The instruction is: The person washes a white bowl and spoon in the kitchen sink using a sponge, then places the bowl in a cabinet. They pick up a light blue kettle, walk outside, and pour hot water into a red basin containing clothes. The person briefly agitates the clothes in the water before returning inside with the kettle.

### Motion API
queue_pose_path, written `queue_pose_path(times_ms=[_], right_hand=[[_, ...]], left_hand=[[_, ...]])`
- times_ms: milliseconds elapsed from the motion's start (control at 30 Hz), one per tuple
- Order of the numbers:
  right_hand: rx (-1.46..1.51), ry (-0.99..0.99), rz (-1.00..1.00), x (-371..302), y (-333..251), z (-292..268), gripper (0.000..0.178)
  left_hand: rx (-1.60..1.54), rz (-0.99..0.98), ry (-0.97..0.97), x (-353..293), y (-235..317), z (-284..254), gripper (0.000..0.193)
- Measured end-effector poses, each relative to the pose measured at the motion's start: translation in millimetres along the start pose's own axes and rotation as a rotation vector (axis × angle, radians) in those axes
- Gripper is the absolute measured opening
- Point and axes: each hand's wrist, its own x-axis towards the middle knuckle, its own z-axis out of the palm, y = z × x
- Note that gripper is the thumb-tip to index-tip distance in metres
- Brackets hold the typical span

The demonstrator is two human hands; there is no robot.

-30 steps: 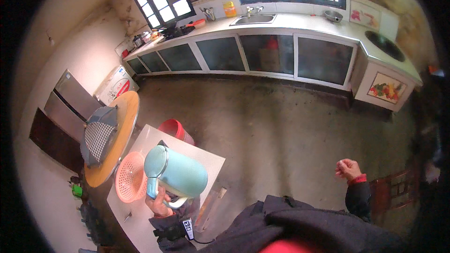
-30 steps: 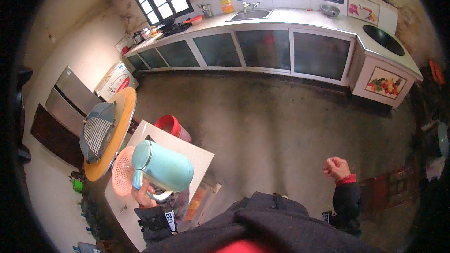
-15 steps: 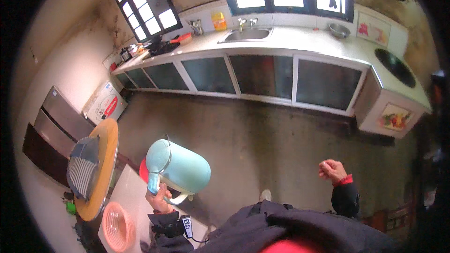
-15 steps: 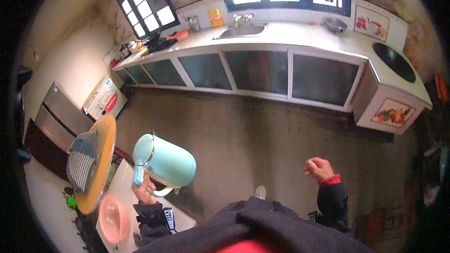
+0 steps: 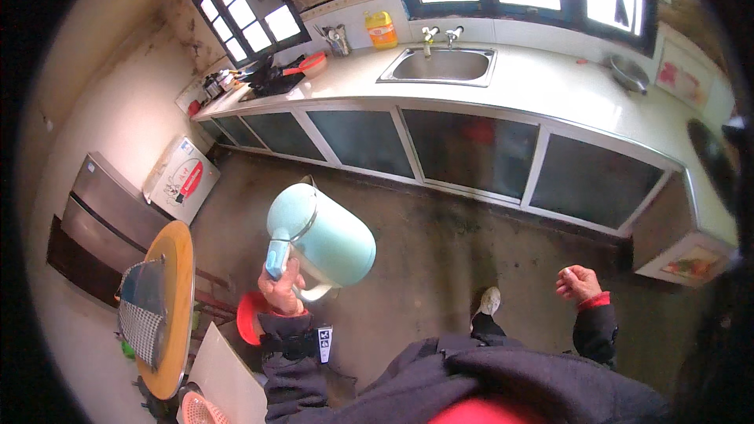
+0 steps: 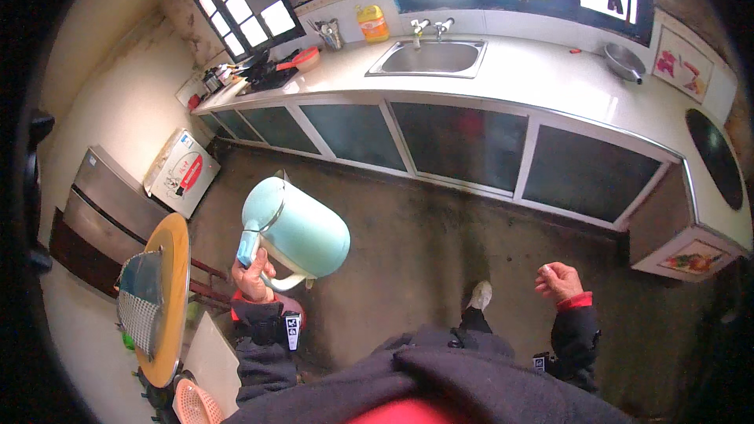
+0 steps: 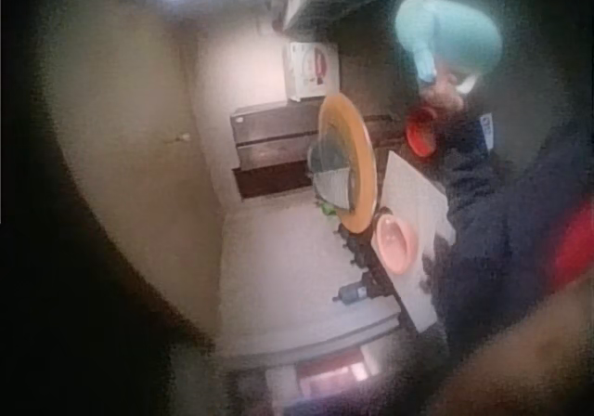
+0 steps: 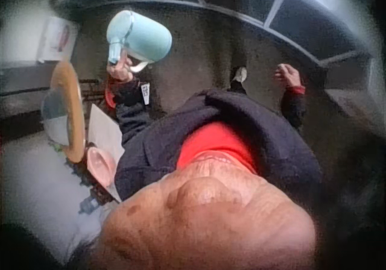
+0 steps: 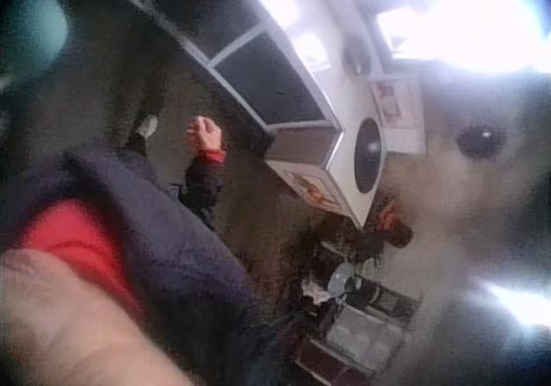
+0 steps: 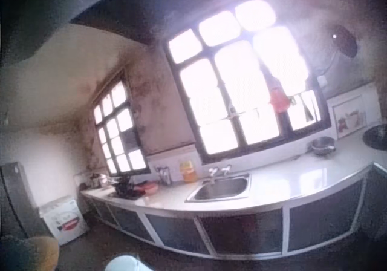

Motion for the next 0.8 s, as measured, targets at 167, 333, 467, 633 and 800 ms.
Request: queue_pose_path(times_ms=[167, 333, 467, 633, 800], right_hand=[[-0.009, -0.013, 0.041, 113.1, -40.4, -14.2, 0.02], [-0.07, -0.004, -0.059, 184.0, -96.2, -23.0, 0.019], [-0.057, 0.034, -0.034, 222.0, -110.1, -18.6, 0.019], [-0.028, 0.134, -0.014, 261.7, -111.5, -12.5, 0.019], [0.087, 0.425, 0.094, 266.8, -112.6, 9.6, 0.017]], left_hand=[[0.023, 0.064, 0.013, 68.2, -29.1, 72.9, 0.021], [-0.051, 0.003, 0.117, 135.9, -48.5, 126.0, 0.02], [-0.074, 0.051, 0.126, 203.4, -71.6, 168.3, 0.018], [-0.039, 0.08, 0.078, 308.0, -113.9, 213.6, 0.014], [-0.114, 0.063, 0.004, 407.9, -148.9, 237.3, 0.017]])
